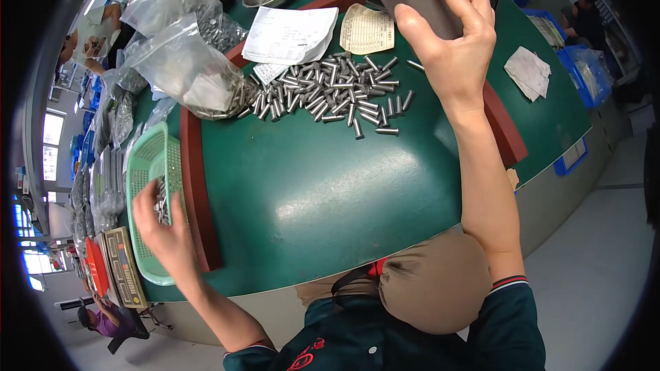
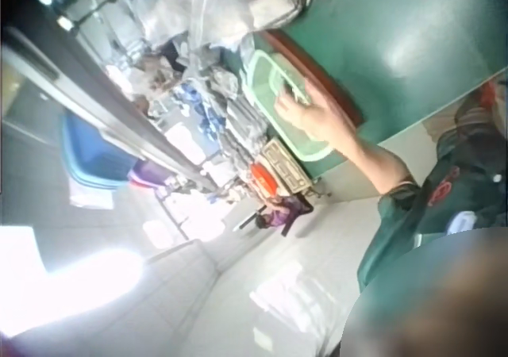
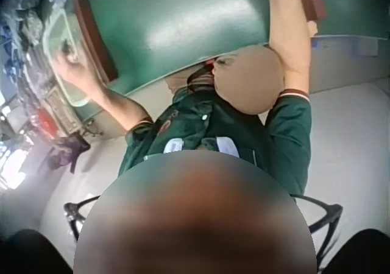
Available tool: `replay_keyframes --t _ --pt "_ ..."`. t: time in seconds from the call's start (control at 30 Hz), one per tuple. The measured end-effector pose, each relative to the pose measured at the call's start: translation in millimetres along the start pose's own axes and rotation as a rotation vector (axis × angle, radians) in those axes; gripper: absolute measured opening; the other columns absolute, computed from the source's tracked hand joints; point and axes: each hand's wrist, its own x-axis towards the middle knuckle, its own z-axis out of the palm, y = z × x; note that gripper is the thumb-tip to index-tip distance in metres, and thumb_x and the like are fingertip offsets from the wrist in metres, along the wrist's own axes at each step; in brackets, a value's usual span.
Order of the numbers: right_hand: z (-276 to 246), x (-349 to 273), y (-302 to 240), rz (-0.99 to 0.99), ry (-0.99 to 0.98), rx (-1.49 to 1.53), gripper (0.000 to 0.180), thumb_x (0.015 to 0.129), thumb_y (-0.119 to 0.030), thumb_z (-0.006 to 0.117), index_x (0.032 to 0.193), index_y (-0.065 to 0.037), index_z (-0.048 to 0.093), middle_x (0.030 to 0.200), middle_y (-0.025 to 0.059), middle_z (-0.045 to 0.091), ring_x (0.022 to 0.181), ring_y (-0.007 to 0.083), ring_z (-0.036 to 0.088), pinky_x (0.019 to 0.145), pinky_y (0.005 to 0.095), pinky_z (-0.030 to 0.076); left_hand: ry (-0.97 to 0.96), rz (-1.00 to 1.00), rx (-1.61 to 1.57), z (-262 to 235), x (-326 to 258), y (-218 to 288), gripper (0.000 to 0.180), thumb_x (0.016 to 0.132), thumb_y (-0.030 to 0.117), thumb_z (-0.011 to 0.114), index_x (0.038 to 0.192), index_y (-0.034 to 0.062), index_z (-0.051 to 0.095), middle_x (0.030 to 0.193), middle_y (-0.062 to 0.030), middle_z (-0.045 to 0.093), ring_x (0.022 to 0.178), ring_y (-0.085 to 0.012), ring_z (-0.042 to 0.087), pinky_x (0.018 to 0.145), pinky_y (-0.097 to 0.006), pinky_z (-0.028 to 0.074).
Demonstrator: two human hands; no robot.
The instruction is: Sanding small cylindrical metal components using a sanding block.
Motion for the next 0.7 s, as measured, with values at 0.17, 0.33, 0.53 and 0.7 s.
replay_keyframes --t 0.17,0.33,0.53,0.7 --pt "0 0 6 -0.078 0.041 -0.081 0.045 0.066 -0.027 0.08 0.108 -0.013 0.075 0.101 0.0087 0.058 0.096 0.0226 0.055 0.084 0.0348 0.049 -0.306 0.322 -0.343 52 5 102 0.016 0.074 0.004 0.074 0.085 0.002 0.063 0.084 -0.0112 0.059 0.081 -0.0307 0.057 0.073 -0.04 0.044" --pt "7 -1 0 -0.199 0.08 -0.233 0.048 0.062 -0.029 0.08 0.106 -0.013 0.075 0.101 0.0082 0.058 0.094 0.0243 0.055 0.085 0.0373 0.047 -0.448 0.403 -0.381 88 3 145 0.015 0.076 0.013 0.076 0.078 0.0018 0.066 0.075 -0.0096 0.06 0.073 -0.0296 0.056 0.069 -0.04 0.044" --pt "5 -2 -2 -0.185 0.068 -0.178 0.047 0.062 -0.029 0.079 0.106 -0.013 0.075 0.1 0.0082 0.058 0.094 0.0249 0.055 0.085 0.0378 0.047 -0.496 0.288 -0.368 113 1 166 0.036 0.071 0.033 0.081 0.072 0.0011 0.063 0.076 -0.0112 0.06 0.079 -0.0293 0.058 0.073 -0.042 0.042" --pt "8 -3 -4 -0.172 0.052 -0.169 0.047 0.062 -0.028 0.079 0.106 -0.013 0.075 0.1 0.0082 0.058 0.095 0.0249 0.054 0.085 0.0376 0.047 -0.417 0.282 -0.361 126 0 166 0.029 0.075 0.024 0.08 0.075 -0.0001 0.064 0.071 -0.0111 0.061 0.069 -0.0295 0.059 0.064 -0.041 0.046"
